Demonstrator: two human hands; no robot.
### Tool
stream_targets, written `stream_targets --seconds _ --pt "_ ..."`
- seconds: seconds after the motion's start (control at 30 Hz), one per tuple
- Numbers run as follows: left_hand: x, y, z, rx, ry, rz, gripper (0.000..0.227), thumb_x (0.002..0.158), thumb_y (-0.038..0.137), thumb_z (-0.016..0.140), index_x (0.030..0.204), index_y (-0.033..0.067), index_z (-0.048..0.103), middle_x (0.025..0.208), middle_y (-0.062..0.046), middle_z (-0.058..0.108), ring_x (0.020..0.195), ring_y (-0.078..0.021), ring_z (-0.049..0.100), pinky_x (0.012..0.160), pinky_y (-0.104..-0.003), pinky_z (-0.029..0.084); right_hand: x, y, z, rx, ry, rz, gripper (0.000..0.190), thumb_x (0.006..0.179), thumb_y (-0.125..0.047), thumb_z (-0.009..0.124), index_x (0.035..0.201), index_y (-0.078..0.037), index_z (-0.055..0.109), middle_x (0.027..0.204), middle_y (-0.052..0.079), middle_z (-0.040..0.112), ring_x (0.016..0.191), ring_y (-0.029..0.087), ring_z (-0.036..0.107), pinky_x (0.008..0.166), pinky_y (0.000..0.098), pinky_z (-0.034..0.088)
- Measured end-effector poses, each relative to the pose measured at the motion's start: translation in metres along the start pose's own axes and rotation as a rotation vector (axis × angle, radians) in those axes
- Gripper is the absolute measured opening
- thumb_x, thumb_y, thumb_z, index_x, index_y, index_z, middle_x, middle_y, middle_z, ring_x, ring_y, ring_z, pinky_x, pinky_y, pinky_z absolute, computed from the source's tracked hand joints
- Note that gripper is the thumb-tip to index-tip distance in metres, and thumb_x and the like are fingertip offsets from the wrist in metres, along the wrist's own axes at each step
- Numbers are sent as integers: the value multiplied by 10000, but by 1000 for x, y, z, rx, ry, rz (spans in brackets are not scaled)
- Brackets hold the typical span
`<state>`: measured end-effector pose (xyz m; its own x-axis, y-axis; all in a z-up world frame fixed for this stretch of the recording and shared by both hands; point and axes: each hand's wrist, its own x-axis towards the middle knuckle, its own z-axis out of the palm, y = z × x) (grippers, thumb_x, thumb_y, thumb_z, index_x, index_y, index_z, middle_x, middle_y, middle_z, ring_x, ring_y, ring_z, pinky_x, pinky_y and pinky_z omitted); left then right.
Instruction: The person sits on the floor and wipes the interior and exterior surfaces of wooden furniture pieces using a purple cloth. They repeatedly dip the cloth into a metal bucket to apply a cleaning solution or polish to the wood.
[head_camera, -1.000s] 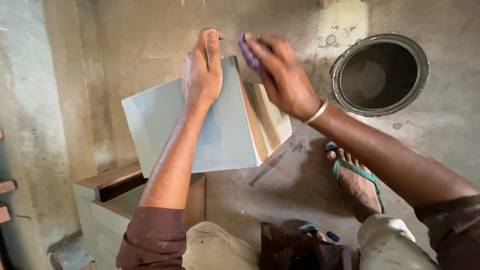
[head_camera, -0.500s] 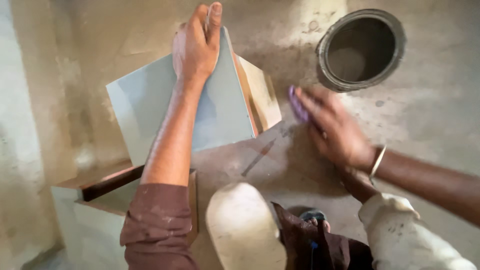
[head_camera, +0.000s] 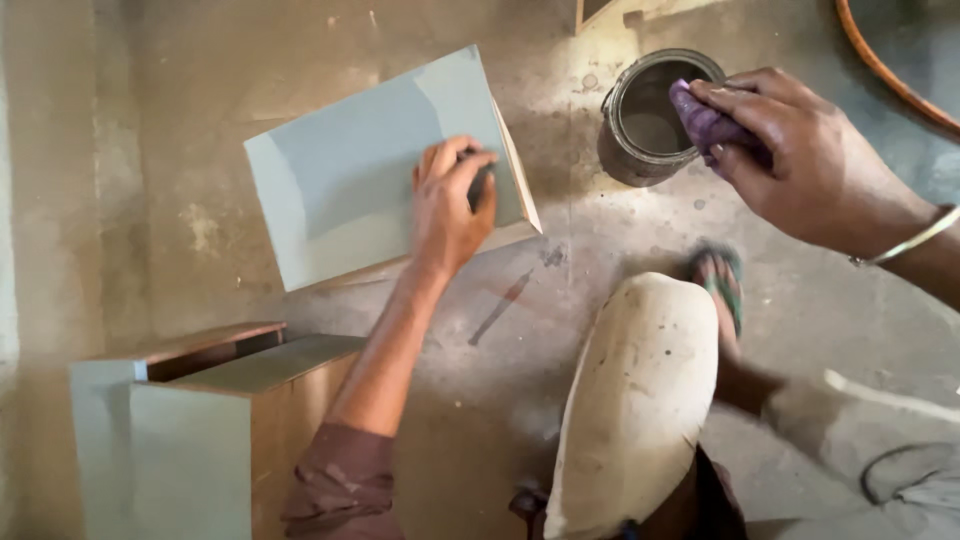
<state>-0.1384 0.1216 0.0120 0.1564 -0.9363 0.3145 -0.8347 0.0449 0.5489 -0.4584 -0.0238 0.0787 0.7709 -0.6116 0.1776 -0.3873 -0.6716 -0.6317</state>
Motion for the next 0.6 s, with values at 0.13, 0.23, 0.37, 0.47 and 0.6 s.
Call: stream_targets --seconds 0.13,0.23,0.37,0.47,0.6 --pt "-13 22 -1 1 -21 -66 174 826 44 756 996 77 750 1162 -67 629 1159 -303 570 963 -463 429 8 7 8 6 -48 19 536 886 -107 680 1405 8 612 1262 242 646 1141 396 631 992 459 515" --pt "-13 31 7 75 -32 -117 207 806 47 756 1008 88 741 1178 -57 618 1181 -305 561 944 -480 415 17 22 21 83 -73 75 527 907 -143 672 1418 -23 628 1226 246 650 1103 386 640 957 455 515" --pt "-19 35 17 113 -24 -210 176 852 59 739 1022 102 721 1206 -34 608 1221 -294 551 967 -491 414 36 33 52 242 -129 126 422 945 -165 664 1342 -25 650 1179 223 685 1037 335 669 932 418 522" --pt "-8 38 25 189 -42 -320 124 829 96 755 948 106 721 1173 -30 603 1210 -301 535 965 -528 398 58 40 81 435 -270 361 281 990 -162 605 1195 -7 719 988 136 752 847 244 688 824 348 551" --pt "-2 38 34 209 -62 -446 96 832 102 734 928 107 734 1207 -16 587 1228 -297 524 962 -545 388 58 58 154 993 -15 366 326 955 -107 638 1248 35 663 1012 67 706 875 114 626 786 292 535"
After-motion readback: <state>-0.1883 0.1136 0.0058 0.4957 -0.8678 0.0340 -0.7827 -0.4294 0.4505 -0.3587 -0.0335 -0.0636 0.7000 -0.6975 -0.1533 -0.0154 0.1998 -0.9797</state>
